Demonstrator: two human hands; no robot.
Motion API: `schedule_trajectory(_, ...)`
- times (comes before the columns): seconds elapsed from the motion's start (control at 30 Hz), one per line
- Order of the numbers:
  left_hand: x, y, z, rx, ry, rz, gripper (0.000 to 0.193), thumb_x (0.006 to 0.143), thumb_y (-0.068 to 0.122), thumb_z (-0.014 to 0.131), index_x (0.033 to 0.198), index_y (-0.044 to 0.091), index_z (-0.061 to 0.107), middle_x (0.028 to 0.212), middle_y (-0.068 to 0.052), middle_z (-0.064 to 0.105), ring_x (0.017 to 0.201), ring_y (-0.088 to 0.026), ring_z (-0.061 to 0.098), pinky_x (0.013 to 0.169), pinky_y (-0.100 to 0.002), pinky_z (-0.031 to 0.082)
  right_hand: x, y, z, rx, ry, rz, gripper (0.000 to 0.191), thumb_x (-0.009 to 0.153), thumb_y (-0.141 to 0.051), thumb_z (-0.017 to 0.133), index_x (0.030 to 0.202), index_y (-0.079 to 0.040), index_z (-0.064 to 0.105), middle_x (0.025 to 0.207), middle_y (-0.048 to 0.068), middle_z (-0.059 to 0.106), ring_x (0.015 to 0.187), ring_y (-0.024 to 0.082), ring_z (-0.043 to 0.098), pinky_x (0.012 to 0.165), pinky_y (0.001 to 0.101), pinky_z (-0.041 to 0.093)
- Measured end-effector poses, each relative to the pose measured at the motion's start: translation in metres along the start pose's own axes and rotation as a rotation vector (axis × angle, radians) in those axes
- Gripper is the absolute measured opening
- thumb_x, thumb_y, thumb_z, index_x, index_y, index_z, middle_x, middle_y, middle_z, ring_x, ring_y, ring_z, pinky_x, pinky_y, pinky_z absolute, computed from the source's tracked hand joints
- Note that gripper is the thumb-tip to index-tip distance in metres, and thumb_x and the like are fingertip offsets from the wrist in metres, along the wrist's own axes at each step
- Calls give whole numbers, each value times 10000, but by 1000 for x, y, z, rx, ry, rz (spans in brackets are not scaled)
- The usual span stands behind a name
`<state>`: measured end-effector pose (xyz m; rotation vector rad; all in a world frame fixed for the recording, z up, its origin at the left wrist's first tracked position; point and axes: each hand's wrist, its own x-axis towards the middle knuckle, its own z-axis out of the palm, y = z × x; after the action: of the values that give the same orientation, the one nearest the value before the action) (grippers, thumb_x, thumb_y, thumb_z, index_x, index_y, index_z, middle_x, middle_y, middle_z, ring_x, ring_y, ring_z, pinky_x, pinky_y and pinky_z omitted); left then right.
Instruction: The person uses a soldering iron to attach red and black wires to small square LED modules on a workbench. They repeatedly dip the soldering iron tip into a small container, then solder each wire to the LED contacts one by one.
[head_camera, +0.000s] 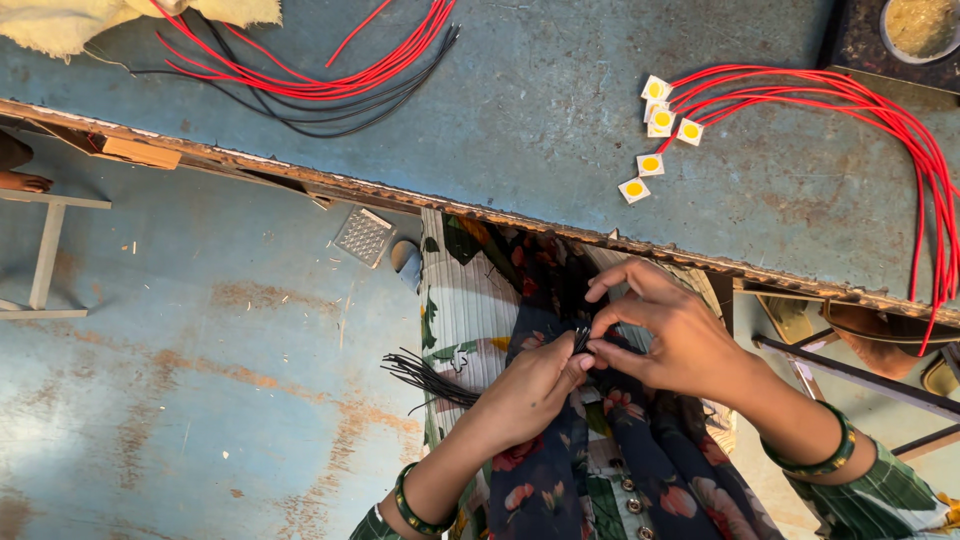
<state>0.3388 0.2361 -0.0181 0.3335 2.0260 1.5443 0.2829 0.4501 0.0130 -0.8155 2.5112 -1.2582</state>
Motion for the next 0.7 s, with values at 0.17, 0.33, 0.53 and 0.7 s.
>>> schedule_trajectory(0.17, 1, 3, -1, 42, 7, 80, 359, 1116, 308, 446, 991, -28, 477, 803, -240, 604, 785, -447, 616, 679, -485, 460, 4, 9, 1, 111, -68, -6, 197, 658, -109, 862, 755, -102, 691, 1124, 77, 615, 1188, 281, 636, 954, 399, 510)
schedule_trajectory(0.33, 0, 5, -4, 6, -44, -9, 356, 1098, 314, 451, 979, -21, 473, 776, -228, 604, 731, -410, 626, 652, -469, 466, 3, 18, 1, 232, -78, 12, 164, 676, -72, 827, 762, -98, 690, 1120, 72, 616, 1207, 279, 657, 978, 401, 525)
schedule_trajectory(0.53, 0, 5, -4, -122, -31, -13, 384, 1101, 337, 423, 1060, -24, 547, 792, -148, 650, 725, -276, 658, 679, -396, 509, -3, 20, 0, 227, -20, 22, 204, 802, -124, 805, 980, -97, 710, 1157, 72, 673, 1211, 256, 681, 1012, 389, 524)
schedule_trajectory(0.7, -3, 2, -3, -181, -65, -34, 389, 1112, 331, 434, 1086, -26, 586, 840, -116, 671, 748, -196, 647, 698, -353, 523, -1, 10, -13, 518, -28, 93, 656, 1010, -592, 496, 1371, -54, 599, 1454, 143, 626, 1398, 303, 576, 1124, 448, 472)
